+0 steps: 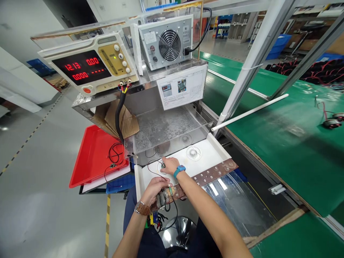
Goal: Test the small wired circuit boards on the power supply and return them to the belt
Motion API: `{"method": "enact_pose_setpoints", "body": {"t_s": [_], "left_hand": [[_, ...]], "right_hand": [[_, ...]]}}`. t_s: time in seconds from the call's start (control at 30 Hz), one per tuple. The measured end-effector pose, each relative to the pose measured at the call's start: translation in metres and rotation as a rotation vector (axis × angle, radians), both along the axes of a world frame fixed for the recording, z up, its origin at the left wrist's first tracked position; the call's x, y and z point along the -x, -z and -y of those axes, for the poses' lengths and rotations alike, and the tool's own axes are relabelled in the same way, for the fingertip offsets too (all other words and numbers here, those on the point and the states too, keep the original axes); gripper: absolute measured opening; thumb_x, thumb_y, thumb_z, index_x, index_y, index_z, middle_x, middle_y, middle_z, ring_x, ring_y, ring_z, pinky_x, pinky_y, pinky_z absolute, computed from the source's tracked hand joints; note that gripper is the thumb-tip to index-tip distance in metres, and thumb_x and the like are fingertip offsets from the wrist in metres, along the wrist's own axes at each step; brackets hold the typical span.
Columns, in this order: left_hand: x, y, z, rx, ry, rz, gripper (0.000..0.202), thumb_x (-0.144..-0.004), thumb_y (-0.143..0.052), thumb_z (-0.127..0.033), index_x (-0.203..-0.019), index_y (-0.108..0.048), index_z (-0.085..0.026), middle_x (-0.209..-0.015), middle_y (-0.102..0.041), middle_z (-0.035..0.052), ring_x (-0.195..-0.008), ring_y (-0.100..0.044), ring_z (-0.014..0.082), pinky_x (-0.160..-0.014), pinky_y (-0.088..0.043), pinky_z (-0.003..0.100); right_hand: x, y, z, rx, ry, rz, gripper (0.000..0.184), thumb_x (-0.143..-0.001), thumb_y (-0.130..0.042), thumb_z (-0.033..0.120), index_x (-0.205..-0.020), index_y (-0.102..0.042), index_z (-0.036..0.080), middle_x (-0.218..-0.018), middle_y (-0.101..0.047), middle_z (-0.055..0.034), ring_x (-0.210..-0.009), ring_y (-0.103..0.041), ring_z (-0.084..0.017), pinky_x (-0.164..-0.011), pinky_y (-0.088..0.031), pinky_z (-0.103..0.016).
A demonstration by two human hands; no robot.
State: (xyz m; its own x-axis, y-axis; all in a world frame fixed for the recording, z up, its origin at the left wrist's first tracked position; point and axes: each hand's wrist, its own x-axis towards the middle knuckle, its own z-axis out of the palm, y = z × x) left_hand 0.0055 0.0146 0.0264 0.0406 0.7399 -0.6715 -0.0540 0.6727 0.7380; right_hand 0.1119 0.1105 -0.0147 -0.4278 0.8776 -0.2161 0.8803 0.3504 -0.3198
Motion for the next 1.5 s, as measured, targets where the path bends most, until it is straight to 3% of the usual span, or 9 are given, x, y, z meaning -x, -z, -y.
{"method": "enact_pose_setpoints", "body": {"t_s": [0.4, 0.67, 1.2, 1.5], "left_hand": [[0.003, 0.004, 0.000, -0.009, -0.008, 0.027, 0.030, -0.045, -0.085, -0.024, -0.066, -0.065, -0.014, -0.062, -0.069, 0.0046, -0.060, -0.063, 0.0156, -0.061, -0.048, 0.026], [0.000, -0.002, 0.002, -0.006, 0.005, 0.030, 0.026, -0.046, -0.080, -0.022, -0.067, -0.066, -0.015, -0.059, -0.069, 0.0038, -0.055, -0.062, 0.0145, -0.055, -0.046, 0.024], [0.001, -0.010, 0.006, -0.073, -0.015, 0.011, 0.026, -0.046, -0.078, -0.027, -0.065, -0.065, -0.015, -0.057, -0.068, 0.0044, -0.060, -0.064, 0.0165, -0.060, -0.048, 0.025], [0.002, 0.006, 0.006, -0.143, -0.036, -0.019, 0.014, -0.044, -0.073, -0.022, -0.053, -0.065, -0.016, -0.048, -0.062, 0.0039, -0.053, -0.058, 0.0159, -0.058, -0.042, 0.027]], "right_hand": [[0.000, -0.001, 0.000, -0.017, 0.001, -0.001, 0.046, -0.078, -0.064, 0.053, -0.109, -0.057, 0.020, -0.096, -0.072, -0.0092, -0.091, -0.068, -0.027, -0.070, -0.042, -0.030], [0.000, -0.003, 0.001, 0.004, 0.007, 0.010, 0.047, -0.078, -0.064, 0.053, -0.111, -0.056, 0.020, -0.098, -0.072, -0.0092, -0.093, -0.067, -0.027, -0.072, -0.042, -0.030], [0.003, -0.014, 0.004, 0.044, 0.039, -0.035, 0.047, -0.076, -0.066, 0.049, -0.112, -0.058, 0.020, -0.101, -0.072, -0.0094, -0.097, -0.067, -0.027, -0.076, -0.042, -0.030], [0.008, -0.011, 0.008, 0.020, 0.069, -0.113, 0.042, -0.069, -0.067, 0.041, -0.106, -0.063, 0.021, -0.098, -0.073, -0.0102, -0.097, -0.067, -0.031, -0.077, -0.043, -0.033]]}}
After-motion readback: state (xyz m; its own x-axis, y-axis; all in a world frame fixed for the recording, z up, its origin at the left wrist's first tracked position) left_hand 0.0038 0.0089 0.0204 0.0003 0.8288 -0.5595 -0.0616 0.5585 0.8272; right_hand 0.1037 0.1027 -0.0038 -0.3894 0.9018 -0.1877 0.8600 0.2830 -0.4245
